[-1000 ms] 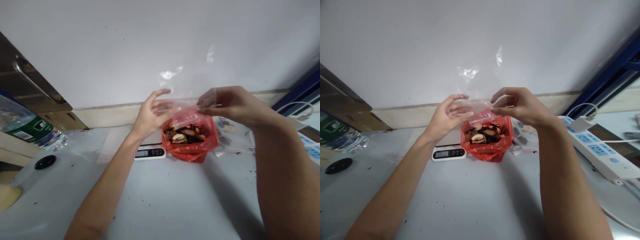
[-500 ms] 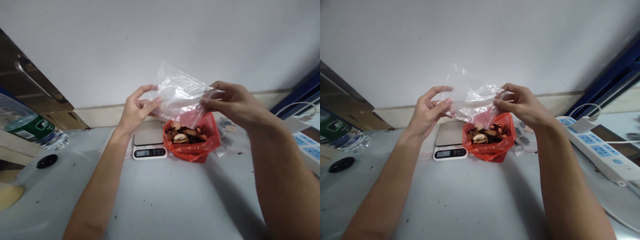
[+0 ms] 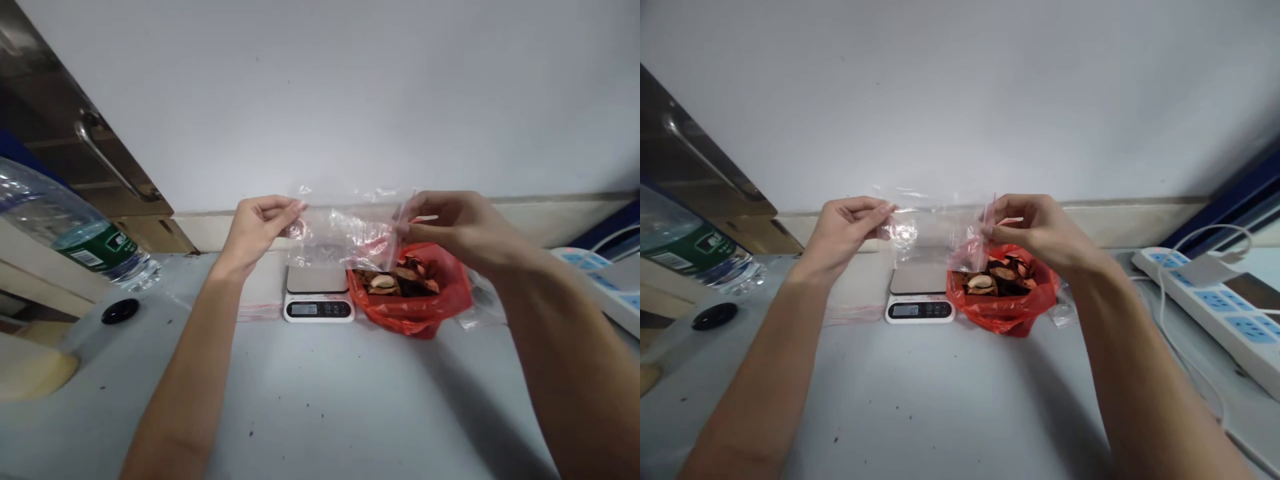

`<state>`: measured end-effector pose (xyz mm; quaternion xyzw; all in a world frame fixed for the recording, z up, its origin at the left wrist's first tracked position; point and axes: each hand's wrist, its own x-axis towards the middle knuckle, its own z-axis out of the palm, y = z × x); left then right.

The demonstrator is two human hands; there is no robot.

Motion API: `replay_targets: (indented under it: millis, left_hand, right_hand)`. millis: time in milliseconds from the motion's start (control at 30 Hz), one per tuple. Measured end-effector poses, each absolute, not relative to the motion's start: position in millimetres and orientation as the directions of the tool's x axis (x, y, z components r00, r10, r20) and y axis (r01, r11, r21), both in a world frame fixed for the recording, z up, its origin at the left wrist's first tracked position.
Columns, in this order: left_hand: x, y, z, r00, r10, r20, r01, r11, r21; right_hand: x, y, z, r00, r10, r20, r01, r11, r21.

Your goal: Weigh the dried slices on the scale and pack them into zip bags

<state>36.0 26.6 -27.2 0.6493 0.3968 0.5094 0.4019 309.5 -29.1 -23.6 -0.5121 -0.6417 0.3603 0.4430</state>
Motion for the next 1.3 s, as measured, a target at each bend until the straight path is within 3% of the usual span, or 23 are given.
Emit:
replay_targets:
  millis: [100, 167, 233, 300, 333, 400, 500, 633, 833, 967, 1100, 1167, 1300]
  left_hand:
    - [1.5, 29.6, -22.7, 0.186, 0.944, 0.273, 0.232, -0.312, 0.921]
    - [-23.8, 34.6, -22.7, 0.102, 0.968, 0.228, 0.328, -0.249, 0.911]
    - [-48.4, 40.1, -26.7, -0.013, 0.996, 0.083, 0.463, -0.067, 0.884]
    - [-69.3, 43.3, -34.1, -0.082, 0.997, -0.014, 0.514, 0.055, 0.856]
    - [-77.5, 43.5, -38.5, -0.104, 0.993, -0.065, 0.522, 0.110, 0.846]
    - [-88.8, 41.6, -48.0, -0.088, 0.979, -0.185, 0.486, 0.204, 0.850]
    - [-94.8, 38.9, -61.8, -0.001, 0.943, -0.333, 0.508, 0.287, 0.812]
    - [-93.2, 46.5, -78.1, 0.077, 0.943, -0.323, 0.673, 0.190, 0.714]
    - [-73.2, 63.0, -88.4, 0.215, 0.961, -0.175, 0.793, -0.067, 0.606]
    - [-55.2, 62.7, -89.1, 0.348, 0.902, -0.256, 0.827, -0.166, 0.537]
    - [-45.0, 60.8, -90.4, 0.351, 0.873, -0.338, 0.886, -0.193, 0.422]
    - [-41.5, 59.1, -89.8, 0.332, 0.868, -0.369, 0.912, -0.196, 0.360]
    - [-33.6, 54.6, -87.2, 0.291, 0.871, -0.396, 0.945, -0.199, 0.258]
  right_hand:
    - [278.3, -23.5, -27.6, 0.020, 0.952, 0.306, 0.334, 0.282, -0.900]
    - [251.9, -17.9, -31.0, 0.044, 0.904, 0.426, 0.380, 0.379, -0.844]
    - [221.7, -12.8, -34.0, -0.037, 0.822, 0.568, 0.487, 0.512, -0.708]
    - [188.6, -10.3, -37.0, -0.226, 0.731, 0.644, 0.611, 0.621, -0.491]
    - [171.8, -10.4, -38.9, -0.338, 0.701, 0.628, 0.660, 0.653, -0.373]
    - [140.1, -13.2, -44.8, -0.549, 0.704, 0.451, 0.725, 0.669, -0.162]
    - [105.6, -19.7, -59.5, -0.733, 0.668, 0.127, 0.673, 0.740, -0.008]
    - [90.2, -23.8, -78.8, -0.763, 0.643, -0.064, 0.646, 0.763, -0.033]
    - [90.4, -20.8, -86.7, -0.712, 0.690, -0.130, 0.701, 0.705, -0.103]
    - [88.8, -22.3, -90.1, -0.707, 0.695, -0.129, 0.707, 0.699, -0.109]
    - [96.0, -29.2, -89.0, -0.726, 0.676, -0.125, 0.688, 0.714, -0.129]
    - [106.6, -32.2, -86.5, -0.766, 0.630, -0.125, 0.642, 0.739, -0.207]
    - [144.2, -36.9, -77.5, -0.840, 0.540, -0.049, 0.493, 0.723, -0.484]
